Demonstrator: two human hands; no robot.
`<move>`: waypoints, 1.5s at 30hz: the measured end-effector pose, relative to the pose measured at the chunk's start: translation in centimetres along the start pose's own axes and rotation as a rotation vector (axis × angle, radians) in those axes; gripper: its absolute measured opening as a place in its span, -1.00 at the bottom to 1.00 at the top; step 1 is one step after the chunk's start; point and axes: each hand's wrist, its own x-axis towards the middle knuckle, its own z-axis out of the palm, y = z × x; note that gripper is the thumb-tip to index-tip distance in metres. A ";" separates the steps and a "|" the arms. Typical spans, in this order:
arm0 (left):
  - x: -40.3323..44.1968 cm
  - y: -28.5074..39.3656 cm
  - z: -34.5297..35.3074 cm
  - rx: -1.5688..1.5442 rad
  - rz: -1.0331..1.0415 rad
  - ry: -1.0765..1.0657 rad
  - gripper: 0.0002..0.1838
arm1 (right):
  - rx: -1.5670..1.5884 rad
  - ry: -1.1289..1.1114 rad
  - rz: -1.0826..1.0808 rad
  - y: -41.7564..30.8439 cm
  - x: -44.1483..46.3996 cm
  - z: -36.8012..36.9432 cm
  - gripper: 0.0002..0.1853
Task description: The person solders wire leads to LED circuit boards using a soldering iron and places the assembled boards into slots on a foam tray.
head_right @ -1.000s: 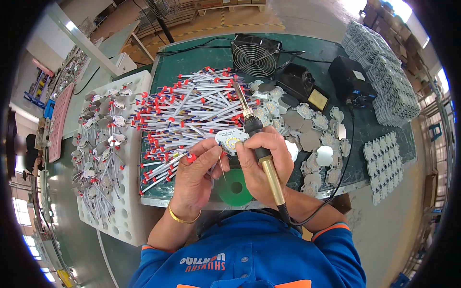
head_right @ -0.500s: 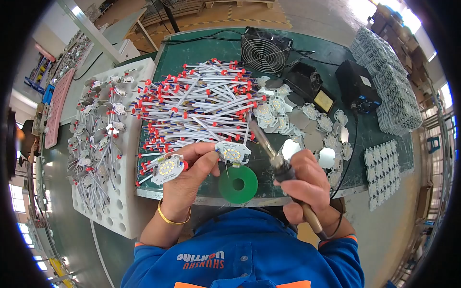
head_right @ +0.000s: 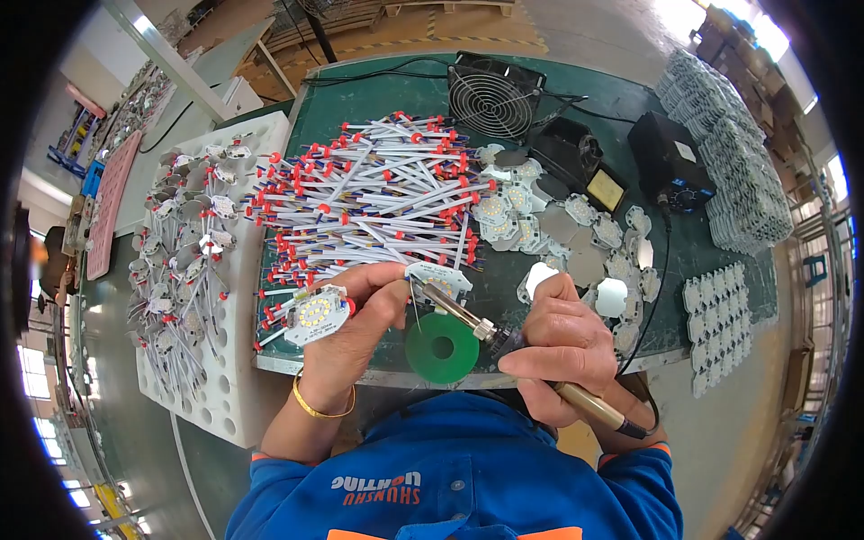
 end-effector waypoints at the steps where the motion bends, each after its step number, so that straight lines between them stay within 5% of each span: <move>1: -0.1 0.0 0.0 0.000 -0.001 0.001 -0.80 | 0.005 0.000 0.003 0.0 0.0 0.0 -0.74; 45: 0.5 -0.2 -0.4 -0.055 -0.068 -0.019 -0.80 | -0.175 -0.021 -0.045 0.2 0.7 0.7 -0.66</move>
